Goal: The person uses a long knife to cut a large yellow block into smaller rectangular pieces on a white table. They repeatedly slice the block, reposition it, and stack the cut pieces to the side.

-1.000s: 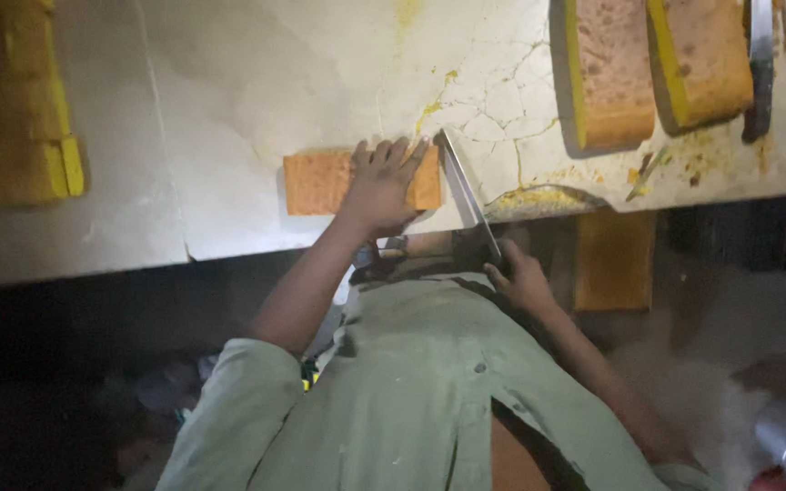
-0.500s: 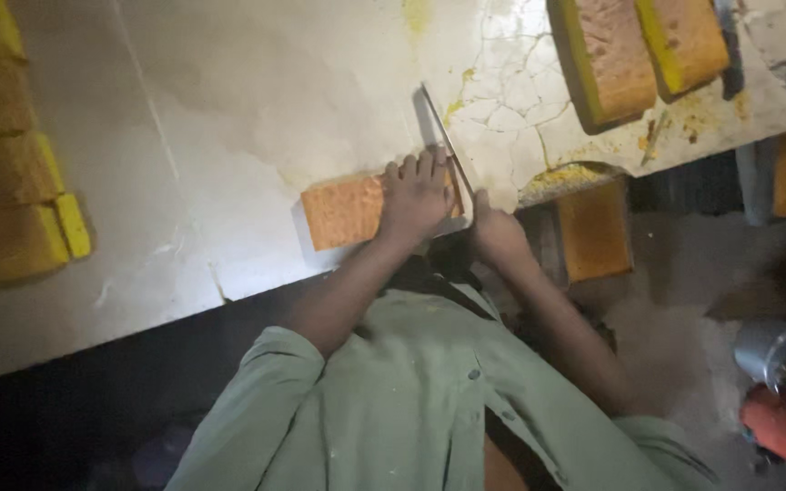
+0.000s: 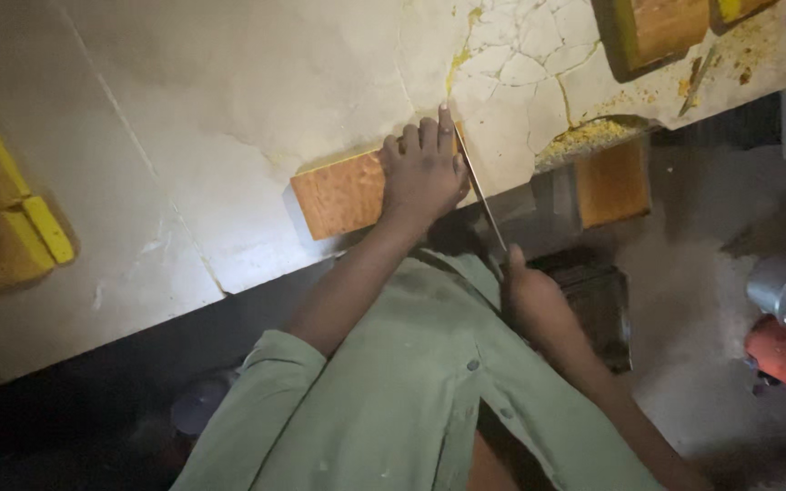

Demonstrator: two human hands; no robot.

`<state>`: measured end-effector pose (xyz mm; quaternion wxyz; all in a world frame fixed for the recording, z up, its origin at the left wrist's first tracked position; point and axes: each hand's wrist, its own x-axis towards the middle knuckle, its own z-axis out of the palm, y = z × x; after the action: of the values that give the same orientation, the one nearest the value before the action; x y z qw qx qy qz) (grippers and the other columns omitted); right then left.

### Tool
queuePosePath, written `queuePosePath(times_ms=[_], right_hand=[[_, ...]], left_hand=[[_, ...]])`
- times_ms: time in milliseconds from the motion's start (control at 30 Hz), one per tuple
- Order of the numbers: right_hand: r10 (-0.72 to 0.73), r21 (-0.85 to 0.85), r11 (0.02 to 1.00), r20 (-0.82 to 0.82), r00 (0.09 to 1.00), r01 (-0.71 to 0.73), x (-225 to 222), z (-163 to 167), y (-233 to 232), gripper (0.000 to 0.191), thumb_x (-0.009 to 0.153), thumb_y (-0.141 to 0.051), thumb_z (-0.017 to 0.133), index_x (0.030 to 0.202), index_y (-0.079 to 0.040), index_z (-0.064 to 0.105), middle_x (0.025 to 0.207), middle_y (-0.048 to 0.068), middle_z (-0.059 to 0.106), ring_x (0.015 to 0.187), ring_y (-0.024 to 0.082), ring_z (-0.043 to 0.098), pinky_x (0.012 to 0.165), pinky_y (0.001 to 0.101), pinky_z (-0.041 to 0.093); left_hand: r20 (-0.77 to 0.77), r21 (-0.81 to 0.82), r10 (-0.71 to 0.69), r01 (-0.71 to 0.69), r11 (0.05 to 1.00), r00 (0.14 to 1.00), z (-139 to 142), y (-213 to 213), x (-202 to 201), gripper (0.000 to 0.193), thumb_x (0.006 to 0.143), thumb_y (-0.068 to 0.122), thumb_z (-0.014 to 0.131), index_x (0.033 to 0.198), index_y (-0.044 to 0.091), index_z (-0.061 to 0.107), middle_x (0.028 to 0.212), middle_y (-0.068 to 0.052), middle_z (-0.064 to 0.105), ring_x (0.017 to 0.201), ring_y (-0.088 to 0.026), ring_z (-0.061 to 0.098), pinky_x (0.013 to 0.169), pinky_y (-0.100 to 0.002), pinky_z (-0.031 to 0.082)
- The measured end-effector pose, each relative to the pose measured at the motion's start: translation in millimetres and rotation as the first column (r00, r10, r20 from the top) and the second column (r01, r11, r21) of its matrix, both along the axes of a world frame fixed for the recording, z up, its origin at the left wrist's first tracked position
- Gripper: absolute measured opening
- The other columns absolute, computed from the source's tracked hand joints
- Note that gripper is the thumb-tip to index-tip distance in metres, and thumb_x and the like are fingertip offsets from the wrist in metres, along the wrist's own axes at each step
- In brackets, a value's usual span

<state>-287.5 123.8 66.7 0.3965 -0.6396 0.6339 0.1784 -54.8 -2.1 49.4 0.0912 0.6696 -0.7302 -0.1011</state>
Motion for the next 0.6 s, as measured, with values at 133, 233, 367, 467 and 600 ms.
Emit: queuePosePath(times_ms=[133, 233, 367, 467, 600], right_hand=[[0.211, -0.445, 0.886, 0.14, 0.967, -0.129, 31, -50, -35, 0.057, 0.083, -0.009, 0.062, 0.13, 0.006, 0.034, 0.082, 0.03, 0.066, 0.073, 0.053, 0.064, 0.063, 0.0587, 0.051], [0.168, -0.38, 0.922, 0.237, 0.957, -0.068, 36, -60, -62, 0.043, 0.095, -0.019, 0.068, 0.114, 0.002, 0.037, 0.084, 0.028, 0.067, 0.076, 0.051, 0.066, 0.068, 0.0565, 0.054], [0.124, -0.393, 0.919, 0.344, 0.931, 0.023, -1, -55, -67, 0.039, 0.098, -0.014, 0.06, 0.127, 0.0, 0.037, 0.083, 0.026, 0.067, 0.073, 0.048, 0.067, 0.063, 0.0549, 0.053], [0.134, -0.488, 0.864, 0.459, 0.878, 0.124, -44, -71, -48, 0.043, 0.096, -0.014, 0.062, 0.13, 0.0, 0.039, 0.086, 0.03, 0.066, 0.076, 0.052, 0.065, 0.06, 0.0558, 0.049], [0.105, -0.365, 0.931, 0.347, 0.932, 0.031, -103, -107, -16, 0.049, 0.1, -0.024, 0.06, 0.135, 0.001, 0.036, 0.078, 0.029, 0.063, 0.067, 0.048, 0.065, 0.056, 0.0506, 0.051]], left_hand=[[-0.005, -0.058, -0.01, 0.01, 0.998, 1.0, -4, 0, -4, 0.078, 0.09, 0.042, 0.061, 0.152, -0.002, 0.04, 0.125, -0.016, 0.056, 0.113, -0.032, 0.053, 0.096, -0.055, 0.04], [0.018, -0.057, -0.007, 0.008, 0.998, 1.0, -9, 0, -5, 0.078, 0.09, 0.042, 0.061, 0.151, -0.001, 0.04, 0.129, -0.017, 0.056, 0.113, -0.033, 0.053, 0.096, -0.055, 0.04], [0.017, -0.243, -0.131, 0.131, 0.961, 0.991, -20, 12, -16, 0.05, 0.089, 0.032, 0.059, 0.131, 0.005, 0.059, 0.122, -0.014, 0.063, 0.114, -0.032, 0.057, 0.097, -0.054, 0.044], [-0.1, -0.123, -0.438, 0.425, 0.897, 0.893, -27, 15, -34, 0.026, 0.093, 0.024, 0.059, 0.112, 0.008, 0.067, 0.113, -0.012, 0.068, 0.112, -0.033, 0.061, 0.102, -0.055, 0.047], [-0.536, 0.413, 0.229, 0.016, 0.911, 0.813, -36, -20, -32, 0.035, 0.1, 0.029, 0.053, 0.124, 0.006, 0.064, 0.118, -0.019, 0.066, 0.118, -0.038, 0.063, 0.109, -0.057, 0.051]])
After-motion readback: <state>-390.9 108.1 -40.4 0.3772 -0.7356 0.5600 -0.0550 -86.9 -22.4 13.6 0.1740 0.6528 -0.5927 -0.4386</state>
